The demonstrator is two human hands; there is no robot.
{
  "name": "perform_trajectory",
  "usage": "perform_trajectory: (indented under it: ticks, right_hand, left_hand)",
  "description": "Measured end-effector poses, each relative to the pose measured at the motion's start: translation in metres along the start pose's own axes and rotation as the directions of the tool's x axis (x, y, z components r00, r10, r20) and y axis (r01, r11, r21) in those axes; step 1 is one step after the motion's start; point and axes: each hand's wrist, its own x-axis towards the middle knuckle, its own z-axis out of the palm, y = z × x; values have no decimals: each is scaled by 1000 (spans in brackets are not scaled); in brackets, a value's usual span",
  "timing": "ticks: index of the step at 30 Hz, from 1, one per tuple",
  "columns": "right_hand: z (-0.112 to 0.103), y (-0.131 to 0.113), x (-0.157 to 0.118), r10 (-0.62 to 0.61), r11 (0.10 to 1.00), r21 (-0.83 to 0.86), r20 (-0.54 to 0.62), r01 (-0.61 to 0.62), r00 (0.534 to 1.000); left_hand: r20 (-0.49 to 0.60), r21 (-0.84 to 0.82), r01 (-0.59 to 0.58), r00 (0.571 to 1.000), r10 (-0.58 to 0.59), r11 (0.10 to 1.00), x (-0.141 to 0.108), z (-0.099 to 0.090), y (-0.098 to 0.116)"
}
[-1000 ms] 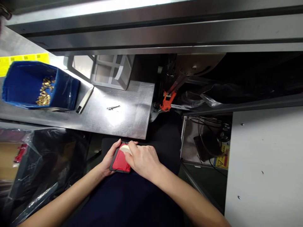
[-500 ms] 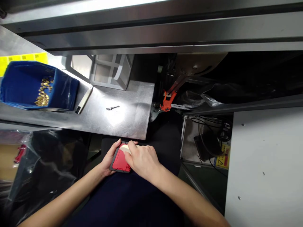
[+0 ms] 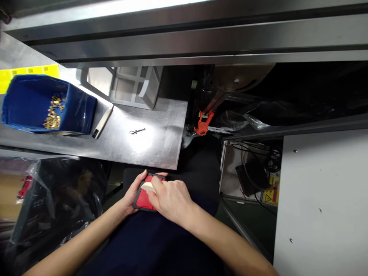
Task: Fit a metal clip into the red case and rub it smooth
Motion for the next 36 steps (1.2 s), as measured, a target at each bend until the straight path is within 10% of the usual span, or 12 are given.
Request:
perform_trajectory:
  ticks: [16, 36]
  right_hand:
    - [-4, 6, 5, 138, 990, 11, -25, -137, 990]
    - [-4, 2, -2, 55, 998, 0, 2, -55, 998]
  left_hand:
    - [-140, -72, -17, 990, 6, 997, -3, 7, -1]
    - [-24, -15, -6, 1000, 6, 1000, -3, 5, -1]
